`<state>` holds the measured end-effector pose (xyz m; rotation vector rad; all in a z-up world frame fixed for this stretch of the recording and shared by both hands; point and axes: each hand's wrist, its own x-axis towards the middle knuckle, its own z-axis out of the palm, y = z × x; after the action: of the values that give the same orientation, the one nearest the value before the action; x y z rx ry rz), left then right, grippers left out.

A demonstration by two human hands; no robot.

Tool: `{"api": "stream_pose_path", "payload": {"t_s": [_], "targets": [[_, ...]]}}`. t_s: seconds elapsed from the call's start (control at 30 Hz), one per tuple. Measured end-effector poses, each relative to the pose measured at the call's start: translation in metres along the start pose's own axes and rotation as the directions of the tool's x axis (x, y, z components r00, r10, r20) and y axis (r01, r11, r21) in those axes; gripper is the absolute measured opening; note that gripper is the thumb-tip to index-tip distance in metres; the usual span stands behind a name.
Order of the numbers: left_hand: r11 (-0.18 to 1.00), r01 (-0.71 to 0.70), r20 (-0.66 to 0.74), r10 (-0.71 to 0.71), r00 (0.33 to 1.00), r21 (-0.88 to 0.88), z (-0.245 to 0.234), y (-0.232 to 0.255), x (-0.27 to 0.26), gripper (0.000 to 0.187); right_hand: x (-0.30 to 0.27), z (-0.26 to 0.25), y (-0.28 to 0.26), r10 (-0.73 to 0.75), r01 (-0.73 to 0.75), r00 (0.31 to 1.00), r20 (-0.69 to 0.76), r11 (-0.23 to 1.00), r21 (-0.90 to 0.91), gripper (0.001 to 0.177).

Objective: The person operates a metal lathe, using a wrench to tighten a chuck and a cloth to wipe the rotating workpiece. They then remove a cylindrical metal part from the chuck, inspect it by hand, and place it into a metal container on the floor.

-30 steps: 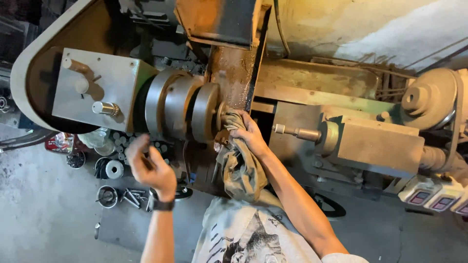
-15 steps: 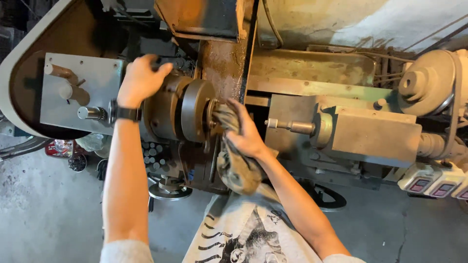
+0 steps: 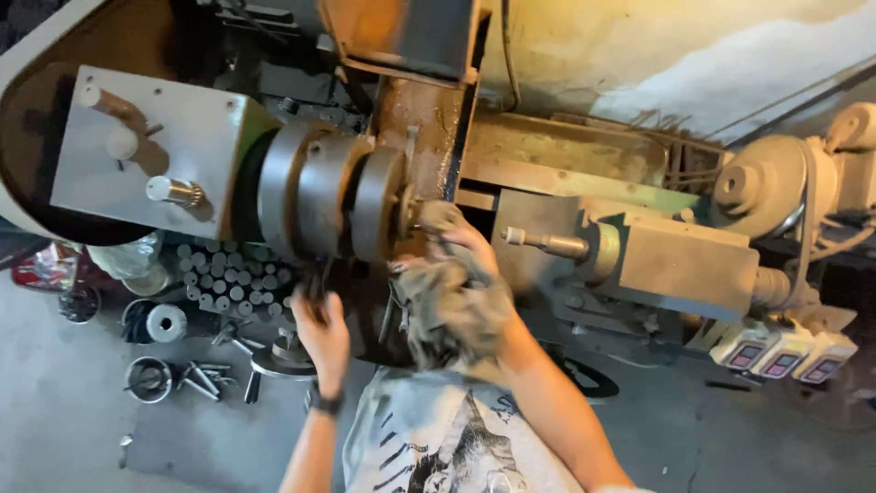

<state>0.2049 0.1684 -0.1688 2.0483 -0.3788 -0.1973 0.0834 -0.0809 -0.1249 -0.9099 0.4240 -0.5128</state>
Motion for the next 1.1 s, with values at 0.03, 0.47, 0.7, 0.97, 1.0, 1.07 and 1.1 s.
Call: {"api": "stream_pose_path", "payload": {"t_s": [0.03,0.47,0.7,0.97,1.0,1.07,1.1], "targets": [[1.0,0.008,-0.008,-0.008,1.0,-0.013,-0.009,0.019,-0.02,0.047,-0.013,0.014,-0.012,-0.013,0.013,0.999,-0.043,1.0,0.007,0.059],[0.763,-0.028,-0.021,0.019,1.0,-0.646,-0.053,-0.005,-0.073,0.048,-0.095,0.198,0.05,0.252,-0.284,0.954,0.16,0.931,0.229,0.078],[0.816,-0.025,-0.111,-0.048,0.993,-0.578,-0.05,-0.104,0.073,0.039,-0.087,0.248,0.014,0.126,0.208,0.875,0.467,0.774,-0.598,0.08],[0.86,-0.307,-0.059,0.36,0.931,0.409,-0.117,-0.017,0.115,0.088,0.021,0.268,-0.032,-0.217,0.322,0.946,0.241,0.544,-0.775,0.058],[0.861,-0.355,-0.052,0.399,0.915,0.364,-0.117,-0.021,0.112,0.091,0.039,0.278,-0.044,-0.253,0.355,0.928,0.275,0.367,-0.86,0.062],[0.89,-0.346,-0.092,0.388,0.917,0.298,-0.122,-0.021,0.107,0.091,0.067,0.292,-0.04,-0.242,0.382,0.915,0.324,0.254,-0.889,0.064],[0.917,-0.328,-0.139,0.364,0.921,0.228,-0.124,-0.021,0.104,0.091,0.082,0.298,-0.038,-0.214,0.41,0.901,0.377,0.137,-0.902,0.066]]}}
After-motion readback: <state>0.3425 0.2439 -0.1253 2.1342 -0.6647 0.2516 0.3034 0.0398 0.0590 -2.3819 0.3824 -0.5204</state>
